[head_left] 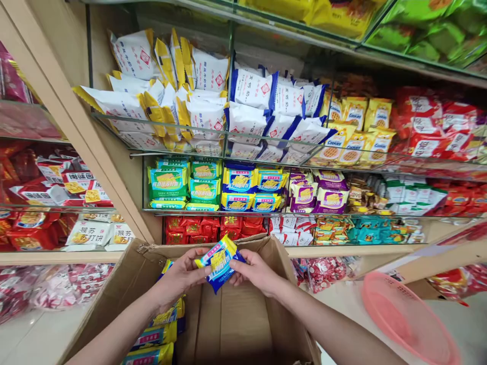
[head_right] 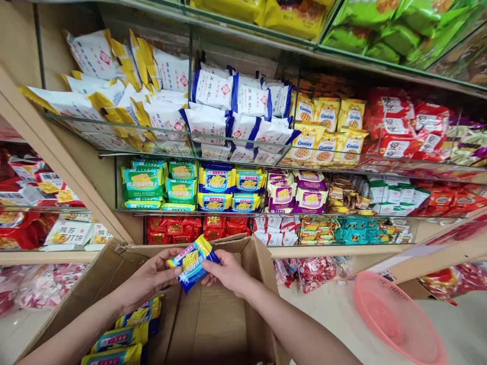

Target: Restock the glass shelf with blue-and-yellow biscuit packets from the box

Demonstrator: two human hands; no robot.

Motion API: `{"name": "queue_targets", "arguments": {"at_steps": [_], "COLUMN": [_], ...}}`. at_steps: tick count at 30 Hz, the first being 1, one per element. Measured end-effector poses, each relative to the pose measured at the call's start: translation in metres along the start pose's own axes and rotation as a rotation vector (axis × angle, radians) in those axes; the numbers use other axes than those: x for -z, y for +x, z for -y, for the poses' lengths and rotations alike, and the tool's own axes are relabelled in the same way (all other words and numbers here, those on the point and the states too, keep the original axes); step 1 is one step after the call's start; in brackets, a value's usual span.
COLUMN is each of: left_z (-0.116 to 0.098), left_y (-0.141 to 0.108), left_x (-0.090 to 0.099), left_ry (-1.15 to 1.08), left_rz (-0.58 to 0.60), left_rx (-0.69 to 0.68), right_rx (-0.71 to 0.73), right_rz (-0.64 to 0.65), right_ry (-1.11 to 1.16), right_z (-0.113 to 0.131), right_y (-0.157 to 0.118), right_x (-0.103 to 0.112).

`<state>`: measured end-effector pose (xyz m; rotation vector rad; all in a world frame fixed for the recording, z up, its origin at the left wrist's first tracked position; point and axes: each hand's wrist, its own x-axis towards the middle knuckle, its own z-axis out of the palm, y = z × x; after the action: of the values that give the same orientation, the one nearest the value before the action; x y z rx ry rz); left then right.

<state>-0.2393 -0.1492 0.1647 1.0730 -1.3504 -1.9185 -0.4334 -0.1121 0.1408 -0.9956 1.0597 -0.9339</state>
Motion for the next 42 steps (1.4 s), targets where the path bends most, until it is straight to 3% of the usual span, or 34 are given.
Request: {"name": "queue_targets", "arguments": {"at_steps": [3, 5, 9, 12, 14, 18, 21, 23, 25, 28, 31, 37, 42], "left_z": [0.003, 0.004, 0.007, 0.007, 0.004, -0.013, -0.024, -0.026, -0.022, -0.012, -0.005, 0.004, 0.007], "left_y": [-0.001, -0.002, -0.001, 0.001, 0.002, -0.002, -0.007, -0.009, -0.01, -0.009, -0.008, -0.008, -0.005], "left_x": [0.002, 0.004, 0.011, 0.011, 0.007, -0.007, -0.015, -0.017, -0.017, -0.013, -0.007, 0.007, 0.013], "left_ry": [-0.063, -0.087, -0.118, -0.206, -0.245, -0.266, -0.227, -0.137, -0.046, 0.034, 0.081, 0.105, 0.213], "left_rz": [-0.046, -0.076, -0.131, -0.2, -0.214, -0.141, 0.015, 0.069, 0.05, 0.028, 0.108, 0.148, 0.138], "left_rx": [0.045, 0.056, 0.082, 0.205, 0.259, 0.219, 0.178, 0.135, 0.111, 0.145, 0.213, 0.219, 0.199], "right_rx": [-0.008, 0.084, 0.537, 0.811, 0.933, 1.154, 1.248, 1.273, 1.256, 1.109, 0.971, 0.801, 0.706], "right_rz": [-0.05, -0.111, -0.277, -0.19, -0.179, -0.232, -0.311, -0.427, -0.567, -0.766, -0.89, -0.93, -0.975], "right_ry": [-0.016, -0.168, -0.9, -1.481, -1.703, -1.823, -1.836, -1.84, -1.847, -1.884, -1.956, -2.143, -2.136], "right_z": [-0.001, 0.0, 0.008, 0.016, 0.02, 0.036, 0.059, 0.081, 0.103, 0.134, 0.154, 0.168, 0.174], "right_y": [0.001, 0.0, -0.011, -0.02, -0.025, -0.033, -0.041, -0.045, -0.045, -0.035, -0.019, 0.008, 0.02], "right_x": [0.004, 0.005, 0.001, -0.006, -0.01, -0.007, 0.012, 0.031, 0.05, 0.075, 0.089, 0.086, 0.074]}}
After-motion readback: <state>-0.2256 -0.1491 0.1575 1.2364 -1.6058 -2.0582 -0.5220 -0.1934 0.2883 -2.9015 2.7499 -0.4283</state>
